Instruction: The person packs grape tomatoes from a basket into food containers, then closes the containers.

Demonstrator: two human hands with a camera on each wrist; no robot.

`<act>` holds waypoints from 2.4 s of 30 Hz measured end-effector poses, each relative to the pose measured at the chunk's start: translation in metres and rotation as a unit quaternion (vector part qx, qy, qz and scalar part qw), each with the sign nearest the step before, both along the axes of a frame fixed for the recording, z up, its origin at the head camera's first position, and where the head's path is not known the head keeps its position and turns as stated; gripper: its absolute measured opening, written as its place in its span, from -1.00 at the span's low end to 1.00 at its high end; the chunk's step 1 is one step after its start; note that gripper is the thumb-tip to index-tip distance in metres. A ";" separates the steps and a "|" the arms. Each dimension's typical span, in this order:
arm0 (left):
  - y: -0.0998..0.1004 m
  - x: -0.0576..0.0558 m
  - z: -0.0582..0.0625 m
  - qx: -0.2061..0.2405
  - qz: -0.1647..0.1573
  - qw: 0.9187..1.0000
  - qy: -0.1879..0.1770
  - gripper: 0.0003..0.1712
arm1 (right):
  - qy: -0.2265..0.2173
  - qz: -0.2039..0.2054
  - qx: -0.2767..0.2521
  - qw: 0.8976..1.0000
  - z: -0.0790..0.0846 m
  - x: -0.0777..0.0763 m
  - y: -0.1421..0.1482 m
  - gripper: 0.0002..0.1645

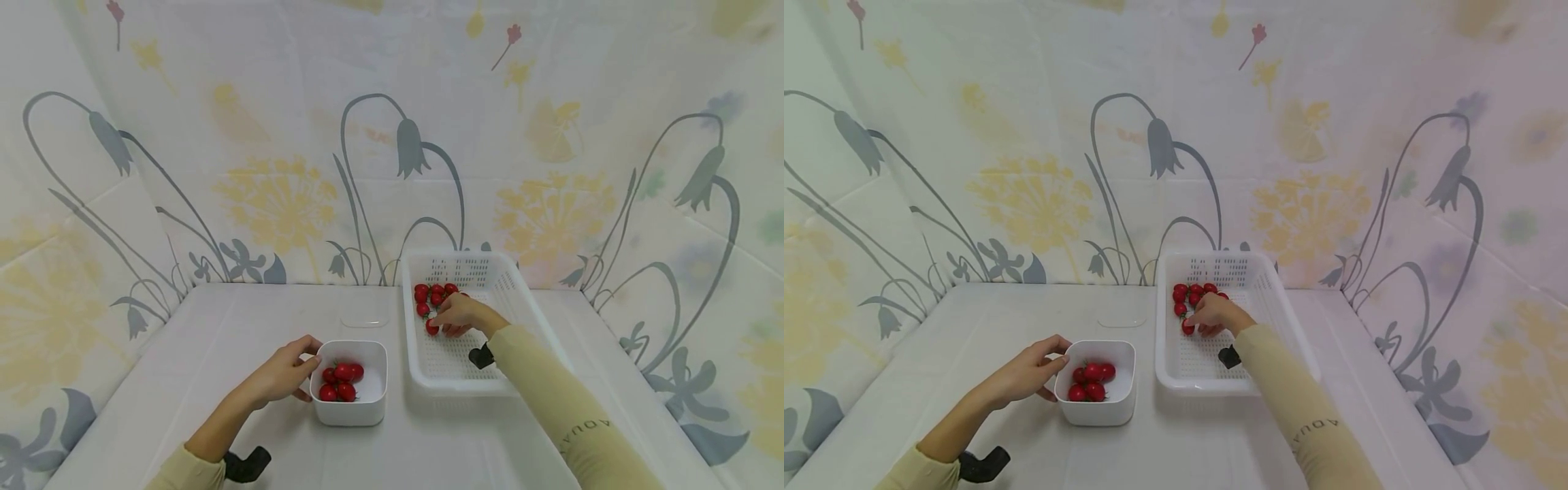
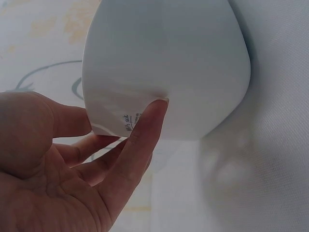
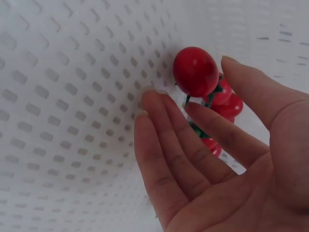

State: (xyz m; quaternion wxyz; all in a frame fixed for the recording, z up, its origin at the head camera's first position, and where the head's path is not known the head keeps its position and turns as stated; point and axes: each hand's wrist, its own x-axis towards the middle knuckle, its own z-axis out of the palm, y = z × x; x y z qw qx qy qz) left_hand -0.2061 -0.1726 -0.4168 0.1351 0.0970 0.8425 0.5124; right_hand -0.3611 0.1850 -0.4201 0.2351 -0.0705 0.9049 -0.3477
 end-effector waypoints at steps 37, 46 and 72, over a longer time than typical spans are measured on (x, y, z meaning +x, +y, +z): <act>-0.001 0.000 -0.001 -0.003 0.004 1.000 0.007 -0.71 | 0.017 0.128 -0.045 0.991 0.030 0.024 -0.009 -0.72; -0.001 0.000 -0.001 -0.002 -0.003 1.000 0.009 -0.70 | 0.020 0.154 -0.065 0.986 0.042 0.032 -0.007 -0.69; 0.000 0.001 0.000 -0.002 0.002 1.000 0.006 -0.70 | 0.038 0.145 -0.160 0.976 0.080 0.072 -0.018 -0.65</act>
